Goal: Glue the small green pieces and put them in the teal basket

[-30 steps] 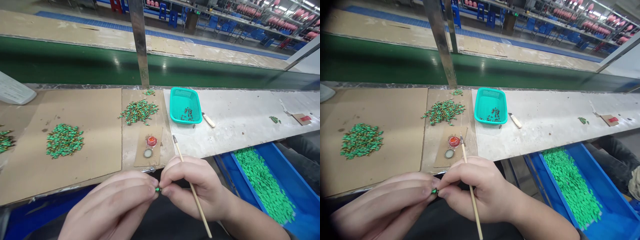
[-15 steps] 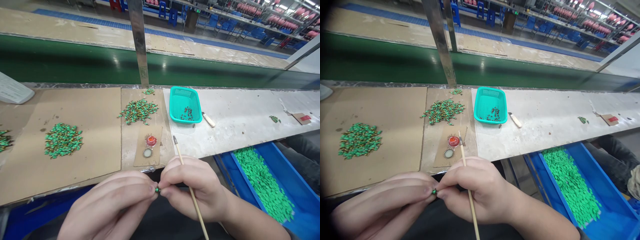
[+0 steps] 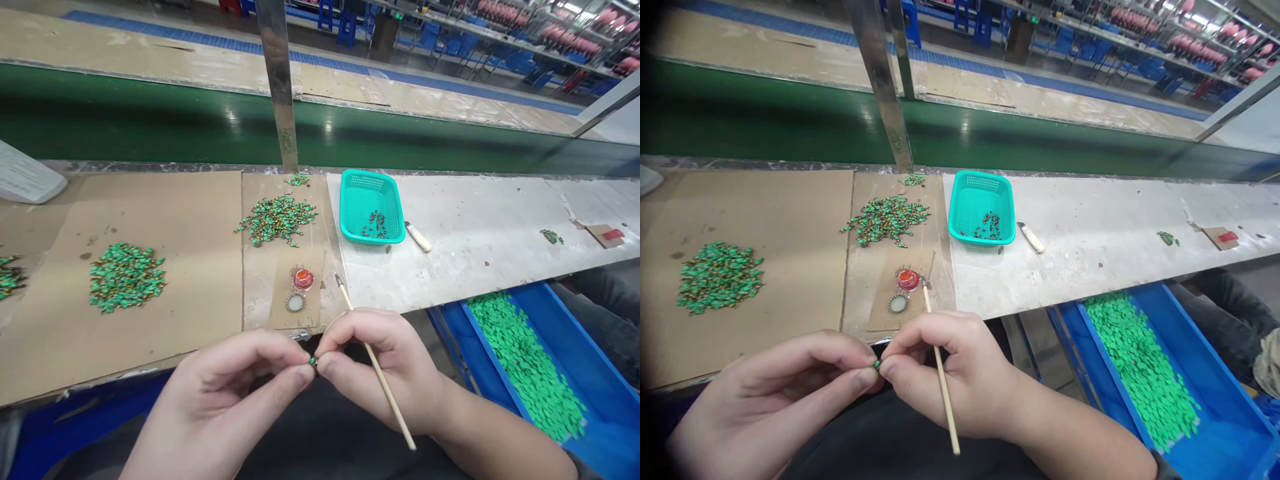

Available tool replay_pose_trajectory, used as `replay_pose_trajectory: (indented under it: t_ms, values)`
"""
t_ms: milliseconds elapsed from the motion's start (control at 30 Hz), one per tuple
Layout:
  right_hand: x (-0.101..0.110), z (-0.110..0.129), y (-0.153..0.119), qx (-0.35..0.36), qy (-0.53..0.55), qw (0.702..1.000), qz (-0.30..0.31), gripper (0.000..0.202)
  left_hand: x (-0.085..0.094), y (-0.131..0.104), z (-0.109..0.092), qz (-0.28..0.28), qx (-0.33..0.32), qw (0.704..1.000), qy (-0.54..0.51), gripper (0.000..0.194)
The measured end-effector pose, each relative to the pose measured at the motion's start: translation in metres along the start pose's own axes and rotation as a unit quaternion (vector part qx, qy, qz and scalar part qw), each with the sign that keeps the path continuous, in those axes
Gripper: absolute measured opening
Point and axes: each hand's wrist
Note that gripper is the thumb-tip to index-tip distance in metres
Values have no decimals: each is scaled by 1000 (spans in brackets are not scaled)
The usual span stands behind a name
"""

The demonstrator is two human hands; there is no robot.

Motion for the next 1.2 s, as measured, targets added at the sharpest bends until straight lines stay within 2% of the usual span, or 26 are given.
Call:
replay_pose_trajectory:
  t_ms: [100,400,500,700,767,933,1067,1200]
  values:
    - [1,0,1,-18,5,1000,3,12,0,2,-2,3,19,1000,13,14]
    - [3,-4,-1,0,-10,1000,13,11,3,3,-3,7,-12,998,68,13]
    - [4,-4,0,8,-22,1000,14,11,2,3,-2,6,-9,998,57,13]
    - [6,-4,2,3,-23,1000,5,12,-9,3,2,-38,45,997,-47,16]
    - [5,-3,1,-12,-2,1000,2,14,-13,2,-1,-53,74,994,-66,20]
    - [2,1,1,-48,53,997,2,17,-20,-6,-16,-85,130,985,-71,17]
    - [-2,4,2,-69,86,994,7,17,-24,-11,-16,-112,111,985,-69,14]
    - [-3,4,1,-65,88,994,-3,17,-22,-10,-6,-123,48,989,-68,14]
Point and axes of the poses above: each hand's wrist, its own y-axis towards the middle knuckle, its own x-axis out of the back of the hand, z = x × y, and after that the axes turned 6 degrees about y, right-handed
